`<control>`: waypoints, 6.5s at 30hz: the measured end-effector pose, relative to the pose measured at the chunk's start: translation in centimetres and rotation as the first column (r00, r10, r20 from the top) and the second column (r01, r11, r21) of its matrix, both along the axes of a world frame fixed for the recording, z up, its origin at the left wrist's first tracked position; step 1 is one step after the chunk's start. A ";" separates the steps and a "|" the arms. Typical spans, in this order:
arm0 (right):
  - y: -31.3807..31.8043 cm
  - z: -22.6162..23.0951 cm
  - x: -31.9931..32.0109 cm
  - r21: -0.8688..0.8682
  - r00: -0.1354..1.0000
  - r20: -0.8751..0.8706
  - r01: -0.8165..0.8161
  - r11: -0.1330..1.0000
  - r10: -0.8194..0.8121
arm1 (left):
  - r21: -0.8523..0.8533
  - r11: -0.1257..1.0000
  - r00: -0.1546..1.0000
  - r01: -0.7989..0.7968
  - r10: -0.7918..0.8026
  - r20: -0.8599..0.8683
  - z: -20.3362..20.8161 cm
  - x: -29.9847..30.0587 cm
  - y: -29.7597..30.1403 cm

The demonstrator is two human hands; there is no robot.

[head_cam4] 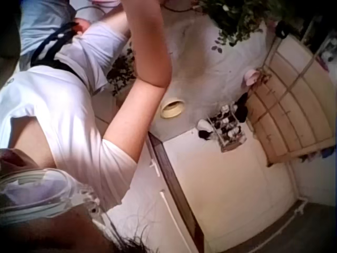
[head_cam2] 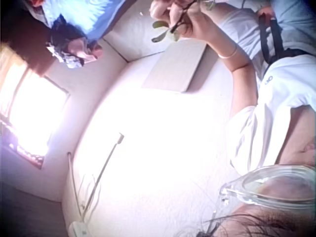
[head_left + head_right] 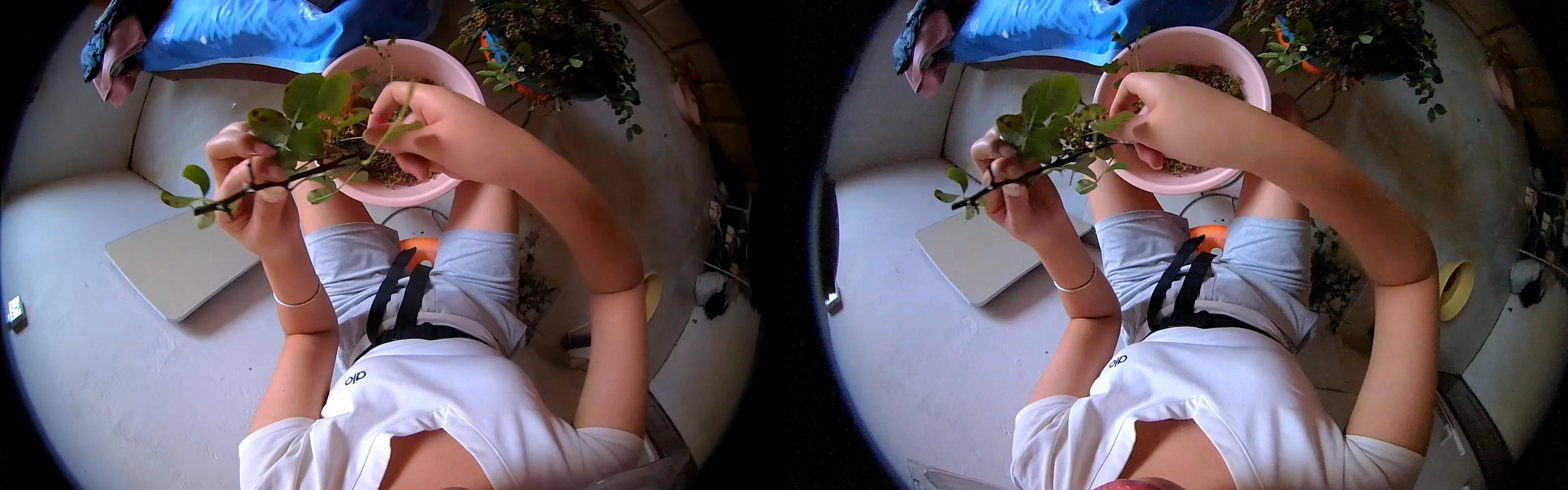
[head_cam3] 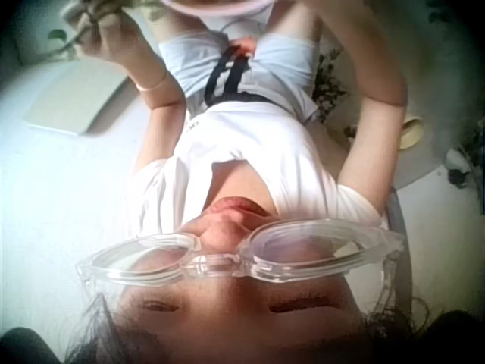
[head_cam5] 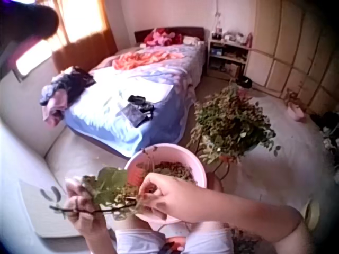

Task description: The person trims leaves and small clusters from plant branches with shears, collecting the pieces in a pink bowl held in their lap.

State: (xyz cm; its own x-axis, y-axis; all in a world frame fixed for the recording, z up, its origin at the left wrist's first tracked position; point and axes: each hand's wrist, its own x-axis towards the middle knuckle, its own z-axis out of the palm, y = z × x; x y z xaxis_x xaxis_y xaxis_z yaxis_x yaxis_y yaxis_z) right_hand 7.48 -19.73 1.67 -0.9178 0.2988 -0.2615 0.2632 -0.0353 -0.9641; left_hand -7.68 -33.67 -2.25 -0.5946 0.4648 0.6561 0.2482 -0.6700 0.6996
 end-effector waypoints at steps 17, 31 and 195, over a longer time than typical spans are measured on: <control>2.3 -3.3 1.4 -0.423 0.999 -0.011 0.032 0.906 -0.041 | -0.074 0.987 0.989 0.143 -0.146 -0.039 -1.6 -0.5 1.5; 2.3 1.3 4.2 0.197 0.994 -0.053 0.105 0.975 -0.097 | 0.140 0.847 0.682 0.513 -0.502 0.532 -3.1 -2.3 2.5; 6.2 -0.5 2.3 0.437 0.989 0.150 -0.058 0.897 -0.009 | -0.080 0.900 0.901 0.428 -0.432 -0.039 -1.6 -4.2 3.3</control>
